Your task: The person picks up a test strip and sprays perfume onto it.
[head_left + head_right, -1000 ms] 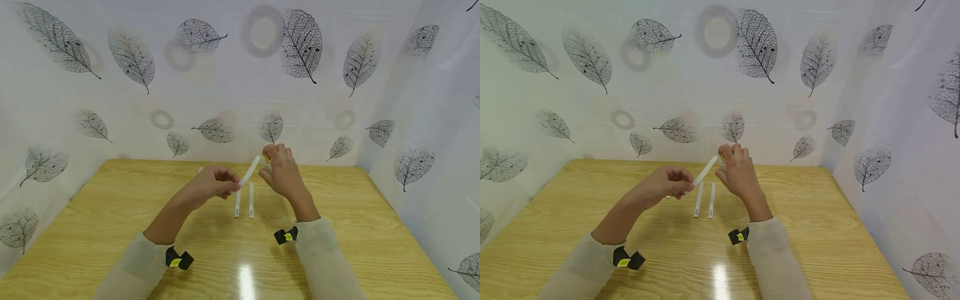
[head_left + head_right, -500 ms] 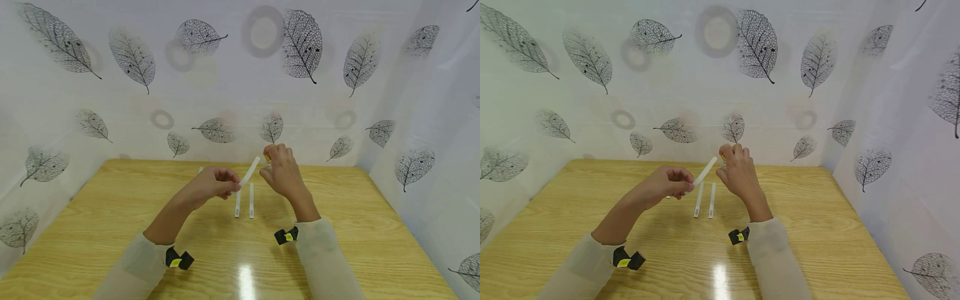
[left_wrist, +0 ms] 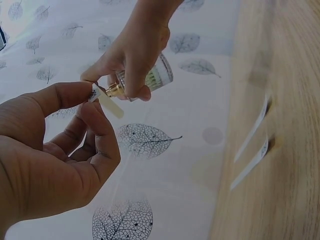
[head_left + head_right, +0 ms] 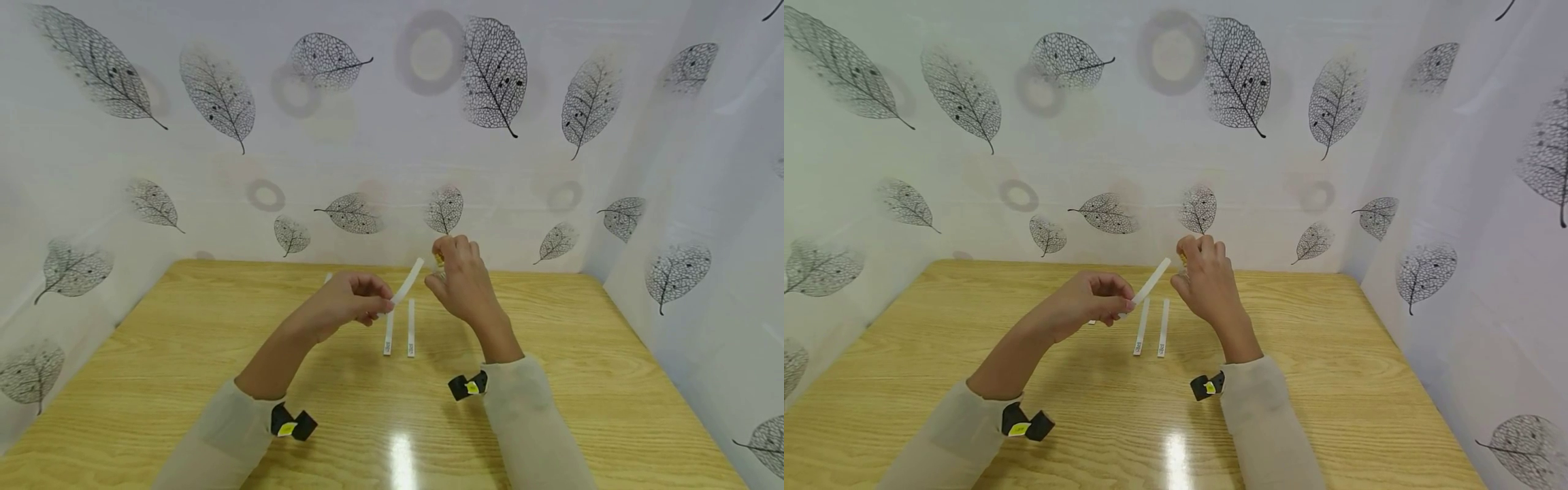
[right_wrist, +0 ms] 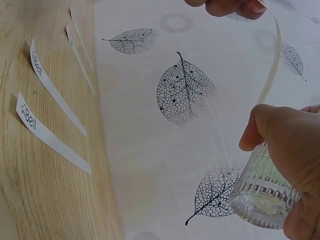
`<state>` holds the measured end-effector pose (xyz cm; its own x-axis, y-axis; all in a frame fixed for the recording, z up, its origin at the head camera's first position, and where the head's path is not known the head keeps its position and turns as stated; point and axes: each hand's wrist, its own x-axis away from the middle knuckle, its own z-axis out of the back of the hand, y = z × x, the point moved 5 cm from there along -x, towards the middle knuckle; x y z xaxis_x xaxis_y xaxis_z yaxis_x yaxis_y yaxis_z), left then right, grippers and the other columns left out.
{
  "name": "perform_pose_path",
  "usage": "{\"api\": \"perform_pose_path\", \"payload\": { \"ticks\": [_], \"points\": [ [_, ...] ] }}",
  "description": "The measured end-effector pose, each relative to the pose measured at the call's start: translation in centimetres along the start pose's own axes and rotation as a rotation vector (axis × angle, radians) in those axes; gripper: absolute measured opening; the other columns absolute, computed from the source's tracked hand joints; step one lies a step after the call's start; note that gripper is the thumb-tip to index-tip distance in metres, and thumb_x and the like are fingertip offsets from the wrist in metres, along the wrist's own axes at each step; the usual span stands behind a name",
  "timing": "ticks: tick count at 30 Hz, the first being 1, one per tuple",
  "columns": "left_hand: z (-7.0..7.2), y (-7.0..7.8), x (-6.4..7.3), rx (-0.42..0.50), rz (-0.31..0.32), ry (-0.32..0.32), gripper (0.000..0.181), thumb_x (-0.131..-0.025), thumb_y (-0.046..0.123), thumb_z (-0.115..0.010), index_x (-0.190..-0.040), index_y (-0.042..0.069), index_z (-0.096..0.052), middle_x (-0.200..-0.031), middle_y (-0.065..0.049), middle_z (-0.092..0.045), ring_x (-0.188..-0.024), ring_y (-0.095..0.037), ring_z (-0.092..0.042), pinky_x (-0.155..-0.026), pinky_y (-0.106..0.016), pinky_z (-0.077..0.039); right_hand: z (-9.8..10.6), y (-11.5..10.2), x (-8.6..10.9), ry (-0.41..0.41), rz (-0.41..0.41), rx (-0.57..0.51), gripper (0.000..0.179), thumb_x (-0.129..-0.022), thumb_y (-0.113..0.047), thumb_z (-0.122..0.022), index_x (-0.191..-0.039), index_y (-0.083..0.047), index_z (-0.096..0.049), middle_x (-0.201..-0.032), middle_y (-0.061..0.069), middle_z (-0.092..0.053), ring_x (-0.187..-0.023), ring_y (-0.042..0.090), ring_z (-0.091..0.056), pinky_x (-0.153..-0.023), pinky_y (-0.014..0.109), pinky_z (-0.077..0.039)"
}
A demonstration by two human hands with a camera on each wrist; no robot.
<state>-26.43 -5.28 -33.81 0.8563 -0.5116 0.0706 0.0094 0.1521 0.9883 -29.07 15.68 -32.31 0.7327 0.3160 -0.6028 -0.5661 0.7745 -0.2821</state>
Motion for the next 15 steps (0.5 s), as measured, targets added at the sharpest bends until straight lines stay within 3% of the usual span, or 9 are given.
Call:
{"api": "perform_pose_path", "payload": {
  "ticks": [15],
  "points": [
    [0.07,-0.10,-0.01,-0.008,0.011,0.010,0.014,-0.093,0.012,-0.074,-0.103,0.005,-0.069,-0.088,-0.005,-0.065,-0.075,-0.019,-0.057,-0.078,-0.040,-0.056,-0.05,-0.01,0.04,-0.003,0.010,-0.013,0.039,-0.085,-0.006,-0.063,-0.117,-0.010,-0.043,-0.097,0.014,-0.046,-0.080,0.031,-0.037,-0.065,0.040,-0.032]
  ]
}}
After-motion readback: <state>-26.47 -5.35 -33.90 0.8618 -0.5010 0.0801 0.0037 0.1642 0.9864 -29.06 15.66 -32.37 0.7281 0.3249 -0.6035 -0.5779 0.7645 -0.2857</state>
